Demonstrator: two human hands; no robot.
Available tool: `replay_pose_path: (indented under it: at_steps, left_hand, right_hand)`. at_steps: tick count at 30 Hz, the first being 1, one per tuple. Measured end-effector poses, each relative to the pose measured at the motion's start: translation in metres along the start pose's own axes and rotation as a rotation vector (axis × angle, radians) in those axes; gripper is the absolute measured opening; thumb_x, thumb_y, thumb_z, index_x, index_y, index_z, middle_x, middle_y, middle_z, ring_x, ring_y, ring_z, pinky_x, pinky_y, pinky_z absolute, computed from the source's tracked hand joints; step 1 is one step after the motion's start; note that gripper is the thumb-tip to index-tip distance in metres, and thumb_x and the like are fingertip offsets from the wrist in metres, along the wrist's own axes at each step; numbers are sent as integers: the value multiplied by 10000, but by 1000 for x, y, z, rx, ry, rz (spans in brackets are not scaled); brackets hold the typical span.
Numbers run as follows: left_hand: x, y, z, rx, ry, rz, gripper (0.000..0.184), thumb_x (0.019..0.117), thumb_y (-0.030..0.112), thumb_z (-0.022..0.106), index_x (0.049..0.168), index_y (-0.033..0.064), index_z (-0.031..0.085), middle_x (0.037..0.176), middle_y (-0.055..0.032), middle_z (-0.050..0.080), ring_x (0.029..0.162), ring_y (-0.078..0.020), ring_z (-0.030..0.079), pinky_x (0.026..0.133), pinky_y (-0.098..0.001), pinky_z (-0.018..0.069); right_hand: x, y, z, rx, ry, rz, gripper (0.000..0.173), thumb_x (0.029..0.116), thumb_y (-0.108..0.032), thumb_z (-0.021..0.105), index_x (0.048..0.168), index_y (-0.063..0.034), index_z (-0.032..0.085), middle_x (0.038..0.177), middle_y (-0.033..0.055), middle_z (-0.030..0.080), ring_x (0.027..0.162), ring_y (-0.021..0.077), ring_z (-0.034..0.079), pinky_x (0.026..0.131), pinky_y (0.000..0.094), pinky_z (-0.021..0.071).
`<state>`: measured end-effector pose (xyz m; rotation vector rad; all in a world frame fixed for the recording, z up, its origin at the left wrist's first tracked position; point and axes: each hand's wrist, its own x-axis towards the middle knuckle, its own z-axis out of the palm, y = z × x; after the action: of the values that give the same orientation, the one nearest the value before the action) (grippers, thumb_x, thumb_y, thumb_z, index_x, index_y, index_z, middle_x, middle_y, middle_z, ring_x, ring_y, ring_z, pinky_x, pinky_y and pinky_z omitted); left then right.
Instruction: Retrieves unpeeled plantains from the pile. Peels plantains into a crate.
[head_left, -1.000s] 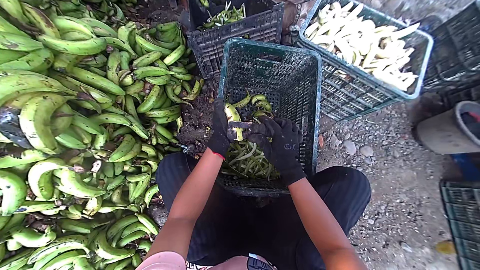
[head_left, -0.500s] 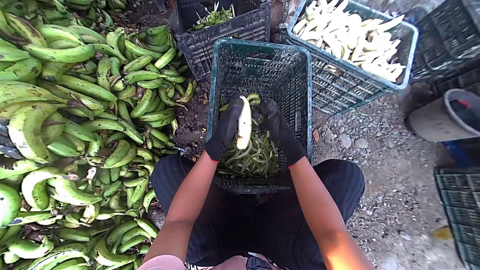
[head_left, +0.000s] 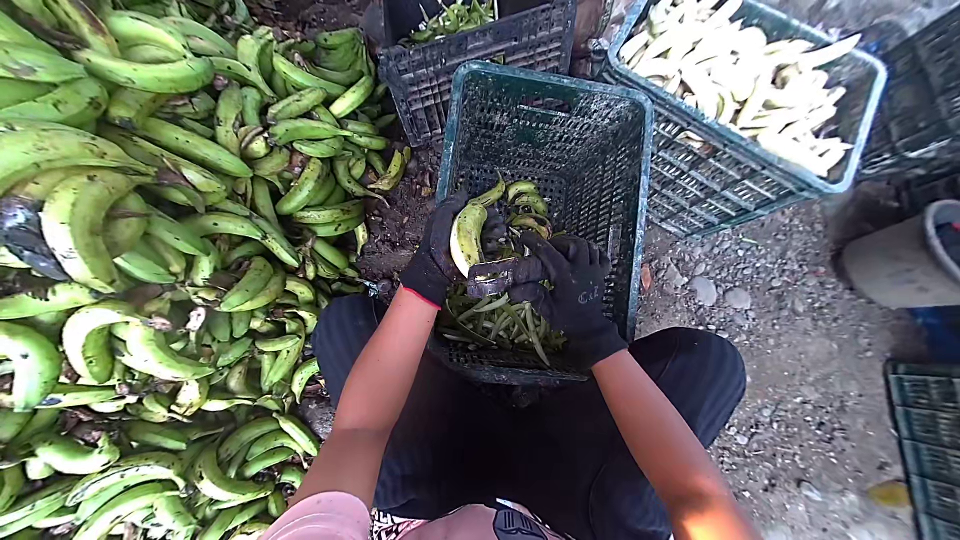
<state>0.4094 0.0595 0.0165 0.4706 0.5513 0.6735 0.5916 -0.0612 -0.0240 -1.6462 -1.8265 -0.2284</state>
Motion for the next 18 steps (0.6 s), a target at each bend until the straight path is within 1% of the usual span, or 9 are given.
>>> replay_pose_path:
  at_steps: [3,7,9,10,11,13,16,17,18]
  left_hand:
    - [2,0,-3,75,114,47,516,1097,407,172,1026,68,554,765,-83,643,589,-158,634,499,-262,539]
    - [-4,-7,16,397,357,232,411,1115,385,243,1292,88,465,952,-90,639,685,-170,660,579,-322,585]
    - [-3,-13,15,630,431,430,457,1126,336,232,1339,23,487,1081,-99,614,884,-117,636,778,-297,565]
    - [-3,-14,13,784,435,504,515,1126,309,217,1452,-25,434,1302,-171,567,1134,-153,584,988,-329,494]
    - [-2,-15,12,911,437,545,550,1124,310,194,1497,-47,386,1416,-223,504,1274,-201,521,1092,-367,424]
    - [1,-17,12,1041,453,544,576,1123,346,162,1473,-26,426,1394,-222,526,1278,-219,530,1097,-396,429]
    - [0,-21,19,1177,358,541,569,1109,321,145,1363,-2,539,1247,-172,621,1136,-196,610,1003,-390,497]
    - [-3,-24,21,1205,318,528,572,1101,333,156,1386,10,532,1297,-164,612,1174,-194,603,1024,-394,486]
    - [-9,-25,25,1211,266,478,578,1106,347,187,1487,12,462,1469,-178,527,1323,-206,534,1126,-405,413]
  right_hand:
    - [2,-2,-1,-18,-59,30,897,869,-890,243,1365,-275,668,1115,222,677,1041,432,632,921,657,406]
    - [11,-20,-8,39,-264,223,789,909,-804,342,1402,-267,643,1157,272,653,1048,493,619,801,675,439]
    - [19,-25,-9,114,-377,387,675,968,-684,394,1449,-257,599,1242,287,623,1116,507,596,822,697,441]
    - [23,-23,-6,147,-418,445,634,996,-639,393,1466,-256,579,1265,272,623,1140,489,596,843,695,453]
    - [26,-21,-3,195,-455,494,575,1025,-570,410,1484,-256,556,1280,255,616,1156,473,592,860,696,461]
    - [31,-17,5,296,-483,574,532,1042,-524,410,1485,-263,546,1304,214,618,1186,434,591,896,693,460]
    - [34,-12,12,488,-436,640,626,1038,-622,328,1403,-196,608,1246,140,671,1155,315,632,930,619,482]
    - [35,-11,12,564,-432,671,617,1059,-592,319,1389,-163,614,1246,130,680,1160,279,640,961,589,489]
    - [36,-8,12,632,-440,705,589,1085,-535,308,1392,-127,603,1264,139,672,1176,266,635,989,572,483]
